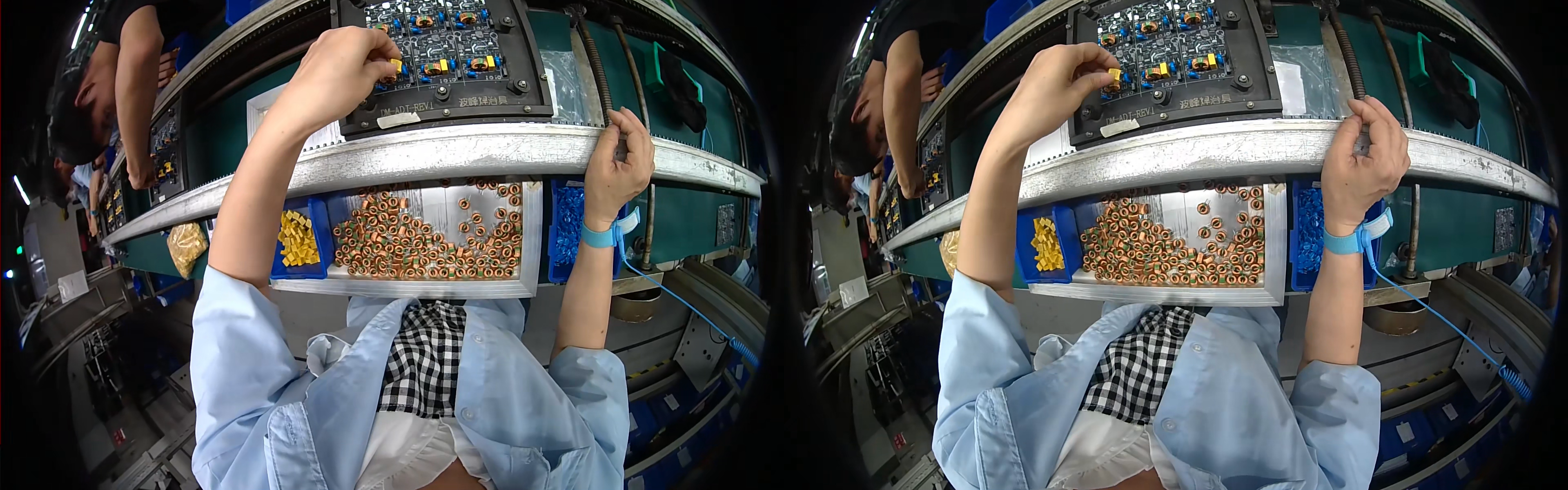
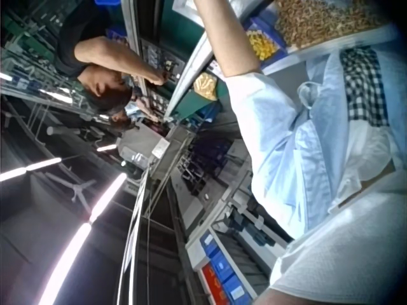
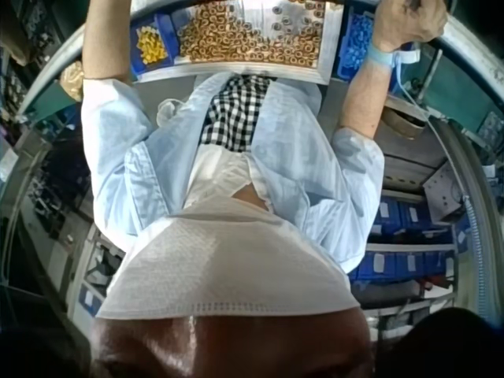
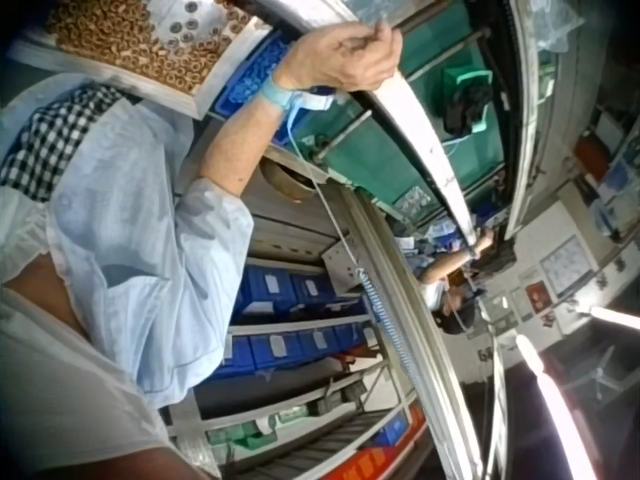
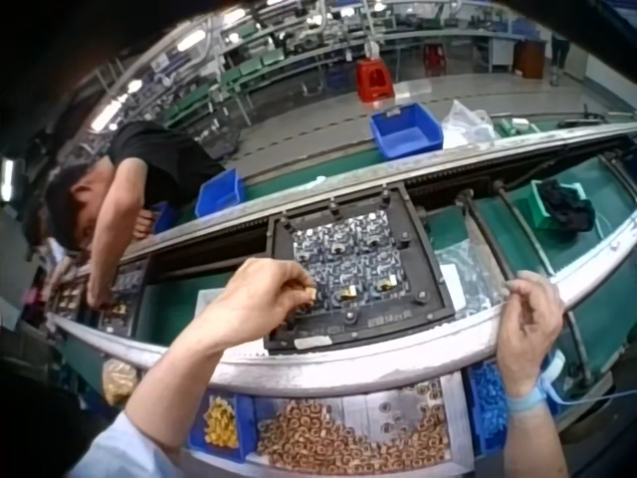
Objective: The person assembles circuit boards on a conveyor line by picking electronic components from trays and inserting them into the boards by hand.
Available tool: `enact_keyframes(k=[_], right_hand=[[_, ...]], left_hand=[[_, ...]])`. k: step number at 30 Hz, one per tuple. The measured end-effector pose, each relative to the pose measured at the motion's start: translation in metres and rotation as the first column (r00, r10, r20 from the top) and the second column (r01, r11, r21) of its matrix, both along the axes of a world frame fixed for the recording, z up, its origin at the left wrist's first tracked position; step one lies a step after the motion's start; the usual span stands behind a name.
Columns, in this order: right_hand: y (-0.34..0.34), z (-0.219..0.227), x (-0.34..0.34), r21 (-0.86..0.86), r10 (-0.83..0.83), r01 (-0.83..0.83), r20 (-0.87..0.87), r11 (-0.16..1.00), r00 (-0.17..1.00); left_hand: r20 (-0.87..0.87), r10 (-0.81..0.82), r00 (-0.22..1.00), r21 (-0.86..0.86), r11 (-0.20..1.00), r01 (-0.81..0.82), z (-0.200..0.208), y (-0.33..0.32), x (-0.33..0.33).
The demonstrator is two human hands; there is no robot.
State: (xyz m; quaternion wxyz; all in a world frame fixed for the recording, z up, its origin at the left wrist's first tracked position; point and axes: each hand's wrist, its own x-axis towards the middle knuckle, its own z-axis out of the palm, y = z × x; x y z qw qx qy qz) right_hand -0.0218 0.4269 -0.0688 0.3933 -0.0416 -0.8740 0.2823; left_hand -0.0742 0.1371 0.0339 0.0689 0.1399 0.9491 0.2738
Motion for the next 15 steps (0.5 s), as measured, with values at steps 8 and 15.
enact_keyframes(k=[8, 15], right_hand=[[0.001, 0.000, -0.001, -0.009, 0.015, -0.016, -0.011, 1.000, 1.000], [0.001, -0.002, -0.001, 0.002, 0.026, -0.026, -0.020, 1.000, 0.999]], left_hand=[[0.093, -0.117, 0.989, -0.378, 0.915, 0.144, 0.000, 0.010, -0.029], [0.313, -0.240, 0.919, -0.427, 0.829, 0.362, 0.004, 0.014, -0.061]])
